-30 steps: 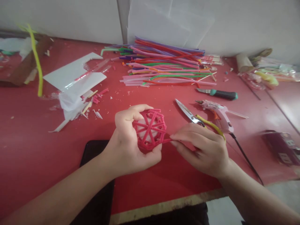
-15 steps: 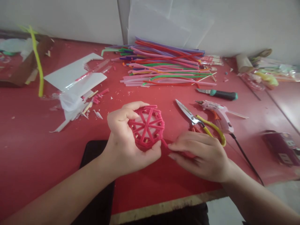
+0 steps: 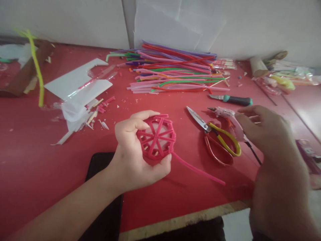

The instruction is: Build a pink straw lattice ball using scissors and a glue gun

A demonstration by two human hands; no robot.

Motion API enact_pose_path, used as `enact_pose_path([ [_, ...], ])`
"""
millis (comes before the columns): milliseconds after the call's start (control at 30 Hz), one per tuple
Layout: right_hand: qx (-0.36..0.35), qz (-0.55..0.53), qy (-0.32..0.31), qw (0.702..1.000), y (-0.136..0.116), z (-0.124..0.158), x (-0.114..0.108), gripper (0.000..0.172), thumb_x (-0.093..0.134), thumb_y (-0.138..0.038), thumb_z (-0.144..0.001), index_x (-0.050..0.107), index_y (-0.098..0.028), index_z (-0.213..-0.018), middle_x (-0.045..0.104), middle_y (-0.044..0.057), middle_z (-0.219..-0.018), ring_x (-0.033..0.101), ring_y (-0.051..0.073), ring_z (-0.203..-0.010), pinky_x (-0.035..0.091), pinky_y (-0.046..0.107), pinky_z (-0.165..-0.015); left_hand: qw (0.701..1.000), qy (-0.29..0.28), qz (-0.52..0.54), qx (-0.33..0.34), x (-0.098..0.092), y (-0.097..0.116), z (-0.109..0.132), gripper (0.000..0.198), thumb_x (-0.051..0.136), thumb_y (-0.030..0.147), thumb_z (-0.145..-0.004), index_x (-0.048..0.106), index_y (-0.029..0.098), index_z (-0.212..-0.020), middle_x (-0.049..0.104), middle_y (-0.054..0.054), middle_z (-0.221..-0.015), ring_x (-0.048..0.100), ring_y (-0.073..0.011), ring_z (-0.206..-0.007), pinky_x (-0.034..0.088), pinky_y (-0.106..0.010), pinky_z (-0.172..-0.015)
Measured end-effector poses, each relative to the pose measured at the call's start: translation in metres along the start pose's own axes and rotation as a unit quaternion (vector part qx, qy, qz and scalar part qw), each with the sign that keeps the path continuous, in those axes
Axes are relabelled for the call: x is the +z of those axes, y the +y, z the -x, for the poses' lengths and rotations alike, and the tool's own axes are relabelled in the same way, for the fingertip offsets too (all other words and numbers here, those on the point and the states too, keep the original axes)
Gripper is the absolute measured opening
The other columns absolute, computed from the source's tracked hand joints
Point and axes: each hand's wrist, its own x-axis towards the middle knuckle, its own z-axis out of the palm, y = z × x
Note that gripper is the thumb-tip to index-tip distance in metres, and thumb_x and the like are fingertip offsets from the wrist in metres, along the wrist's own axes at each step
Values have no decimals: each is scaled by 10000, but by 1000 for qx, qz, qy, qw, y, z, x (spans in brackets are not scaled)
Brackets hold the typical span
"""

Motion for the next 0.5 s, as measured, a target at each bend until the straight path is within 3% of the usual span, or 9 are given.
enact_pose_path([
  [67,10,109,-56,992,19,-12,1,389,554,-499,-820,679,-193,-1024,739,127,-906,669,295,-823,464,398,-704,1000,-2,12,-5,0,0,-1,690,772,150,-595,341,269,-1121,495,-164,-1305,610,-350,-1148,588,-559,-839],
  [133,14,147,-111,983,30,-18,2,422,527,-533,-806,644,-204,-1042,739,134,-954,668,316,-872,457,393,-710,999,2,35,-19,0,1,-1,692,757,117,-603,338,265,-1133,504,-159,-1302,624,-317,-1137,602,-509,-832],
  [200,22,160,-149,976,32,-18,3,368,532,-505,-775,626,-229,-998,734,115,-959,663,307,-873,449,373,-702,998,10,53,-29,0,1,-2,702,730,82,-611,326,265,-1156,505,-150,-1295,630,-281,-1128,608,-472,-839],
  [300,5,177,-190,966,28,-18,5,201,538,-440,-724,595,-249,-748,684,72,-797,622,269,-750,410,348,-665,998,16,60,-32,1,1,-3,723,711,52,-611,307,271,-1169,510,-131,-1283,640,-250,-1106,607,-457,-852],
  [400,-6,178,-183,967,25,-22,8,243,547,-454,-700,485,-251,-581,574,47,-637,534,236,-624,361,343,-611,997,19,73,-33,1,2,-4,714,694,60,-620,304,285,-1175,517,-120,-1278,637,-248,-1102,609,-464,-846],
  [500,5,154,-107,982,27,-25,7,227,538,-474,-711,485,-256,-674,545,38,-635,480,216,-568,349,337,-563,995,30,92,-37,2,1,-2,700,668,69,-633,307,309,-1183,507,-112,-1282,623,-251,-1113,613,-466,-832],
])
